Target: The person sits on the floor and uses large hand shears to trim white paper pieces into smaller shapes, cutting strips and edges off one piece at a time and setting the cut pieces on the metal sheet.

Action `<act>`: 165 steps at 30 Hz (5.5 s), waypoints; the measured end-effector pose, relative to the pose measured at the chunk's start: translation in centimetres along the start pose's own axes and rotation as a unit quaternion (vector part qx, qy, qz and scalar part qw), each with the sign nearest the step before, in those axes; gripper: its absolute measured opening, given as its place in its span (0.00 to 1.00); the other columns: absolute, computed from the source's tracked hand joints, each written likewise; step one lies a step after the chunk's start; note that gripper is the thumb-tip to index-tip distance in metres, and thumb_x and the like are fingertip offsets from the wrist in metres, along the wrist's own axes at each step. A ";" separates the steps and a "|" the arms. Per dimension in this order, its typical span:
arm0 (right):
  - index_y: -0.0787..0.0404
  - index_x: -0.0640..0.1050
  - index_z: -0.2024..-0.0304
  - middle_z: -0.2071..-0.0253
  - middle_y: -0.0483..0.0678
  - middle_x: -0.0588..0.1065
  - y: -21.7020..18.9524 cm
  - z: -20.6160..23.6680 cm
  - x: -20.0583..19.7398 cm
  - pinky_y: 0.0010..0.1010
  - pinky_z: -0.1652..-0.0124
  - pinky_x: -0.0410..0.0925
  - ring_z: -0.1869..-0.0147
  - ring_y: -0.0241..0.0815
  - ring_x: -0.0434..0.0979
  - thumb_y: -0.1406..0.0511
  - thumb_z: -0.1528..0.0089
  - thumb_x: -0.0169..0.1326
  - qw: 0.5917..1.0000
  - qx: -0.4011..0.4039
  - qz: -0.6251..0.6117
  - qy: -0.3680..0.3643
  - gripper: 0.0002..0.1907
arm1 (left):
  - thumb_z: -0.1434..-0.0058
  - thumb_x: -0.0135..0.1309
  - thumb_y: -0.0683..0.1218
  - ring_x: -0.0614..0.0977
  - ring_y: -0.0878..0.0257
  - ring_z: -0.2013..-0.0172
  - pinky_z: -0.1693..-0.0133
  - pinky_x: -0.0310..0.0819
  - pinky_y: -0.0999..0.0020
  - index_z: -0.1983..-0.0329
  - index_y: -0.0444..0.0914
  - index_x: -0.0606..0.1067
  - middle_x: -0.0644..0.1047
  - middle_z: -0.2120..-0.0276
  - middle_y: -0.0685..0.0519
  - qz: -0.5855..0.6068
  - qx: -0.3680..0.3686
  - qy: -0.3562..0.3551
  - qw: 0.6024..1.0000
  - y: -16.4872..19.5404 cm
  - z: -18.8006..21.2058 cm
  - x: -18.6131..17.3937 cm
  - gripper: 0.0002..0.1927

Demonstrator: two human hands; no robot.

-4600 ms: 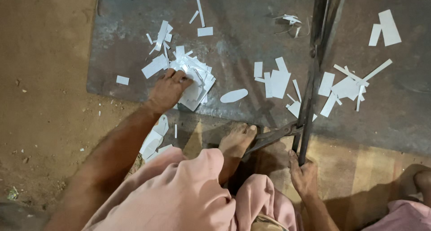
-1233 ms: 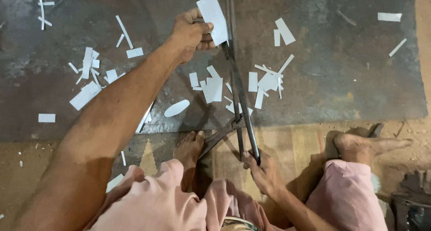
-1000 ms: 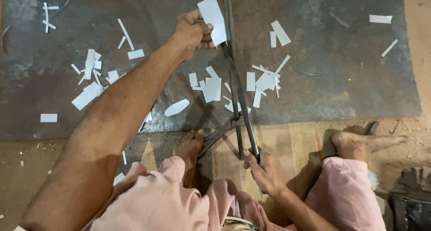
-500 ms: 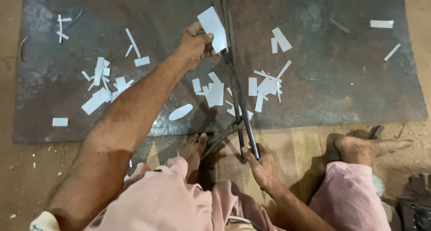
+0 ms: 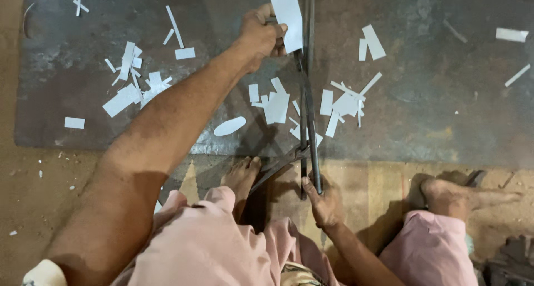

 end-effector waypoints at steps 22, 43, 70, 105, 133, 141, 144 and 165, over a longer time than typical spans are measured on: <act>0.67 0.76 0.64 0.79 0.49 0.72 1.3 -2.2 2.1 0.35 0.74 0.67 0.76 0.39 0.71 0.52 0.40 0.58 0.995 -0.044 -0.085 0.022 0.22 | 0.34 0.51 0.40 0.84 0.66 0.68 0.73 0.82 0.70 0.45 0.37 0.76 0.81 0.62 0.53 -0.028 -0.039 -0.002 0.999 1.1 1.3 0.5 0.15; 0.66 0.72 0.39 0.57 0.57 0.82 2.2 3.3 0.4 0.36 0.72 0.74 0.64 0.47 0.83 0.57 0.39 0.53 0.986 0.114 -0.103 -0.068 0.29 | 0.34 0.57 0.43 0.75 0.68 0.80 0.81 0.68 0.70 0.52 0.34 0.79 0.80 0.72 0.54 0.008 -0.014 -0.016 1.000 -2.3 4.3 1.9 0.10; 0.67 0.77 0.56 0.72 0.49 0.75 2.5 -0.4 2.3 0.32 0.72 0.70 0.72 0.36 0.73 0.53 0.39 0.60 0.988 -0.025 -0.151 -0.010 0.24 | 0.36 0.57 0.43 0.85 0.65 0.70 0.74 0.81 0.68 0.39 0.40 0.74 0.84 0.62 0.51 -0.024 -0.054 -0.097 0.994 -1.8 3.1 1.6 0.21; 0.75 0.66 0.33 0.38 0.66 0.75 2.9 1.7 0.9 0.41 0.38 0.68 0.34 0.53 0.76 0.48 0.40 0.58 0.990 -0.009 -0.131 -0.057 0.44 | 0.30 0.46 0.58 0.66 0.71 0.80 0.82 0.61 0.71 0.51 0.40 0.67 0.68 0.76 0.59 0.020 -0.119 -0.088 0.989 -6.9 8.8 5.3 0.18; 0.62 0.63 0.30 0.37 0.57 0.71 6.4 0.8 3.2 0.35 0.61 0.79 0.44 0.49 0.81 0.51 0.44 0.60 0.973 0.083 -0.201 -0.079 0.44 | 0.36 0.54 0.61 0.72 0.68 0.72 0.75 0.67 0.70 0.40 0.41 0.74 0.74 0.72 0.56 -0.384 -0.104 -0.276 0.875 0.7 4.1 -0.3 0.28; 0.62 0.70 0.35 0.51 0.55 0.80 5.3 0.7 2.5 0.33 0.69 0.77 0.58 0.44 0.84 0.54 0.43 0.61 0.984 0.065 -0.162 -0.043 0.37 | 0.39 0.59 0.63 0.76 0.64 0.72 0.73 0.70 0.66 0.45 0.37 0.77 0.78 0.71 0.52 -0.482 -0.037 -0.257 0.837 4.5 2.4 -0.7 0.29; 0.62 0.72 0.36 0.59 0.54 0.80 5.2 0.6 2.6 0.33 0.71 0.76 0.62 0.42 0.83 0.53 0.43 0.61 0.985 0.061 -0.159 -0.036 0.36 | 0.41 0.61 0.62 0.77 0.63 0.72 0.74 0.70 0.66 0.45 0.36 0.78 0.79 0.70 0.50 -0.502 -0.030 -0.234 0.832 5.5 1.7 -1.1 0.30; 0.71 0.77 0.46 0.68 0.53 0.76 2.2 0.2 1.0 0.31 0.67 0.74 0.70 0.40 0.79 0.55 0.40 0.62 0.990 -0.072 -0.119 0.016 0.29 | 0.32 0.53 0.47 0.83 0.66 0.68 0.70 0.81 0.70 0.56 0.37 0.74 0.81 0.66 0.51 0.228 0.008 0.057 0.972 -2.2 4.5 0.3 0.08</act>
Point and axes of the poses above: each hand's wrist, its own z-axis away from the middle knuckle, its own x-axis out of the palm, y = z × x, the point moved 10 cm from there along -z, towards the middle knuckle
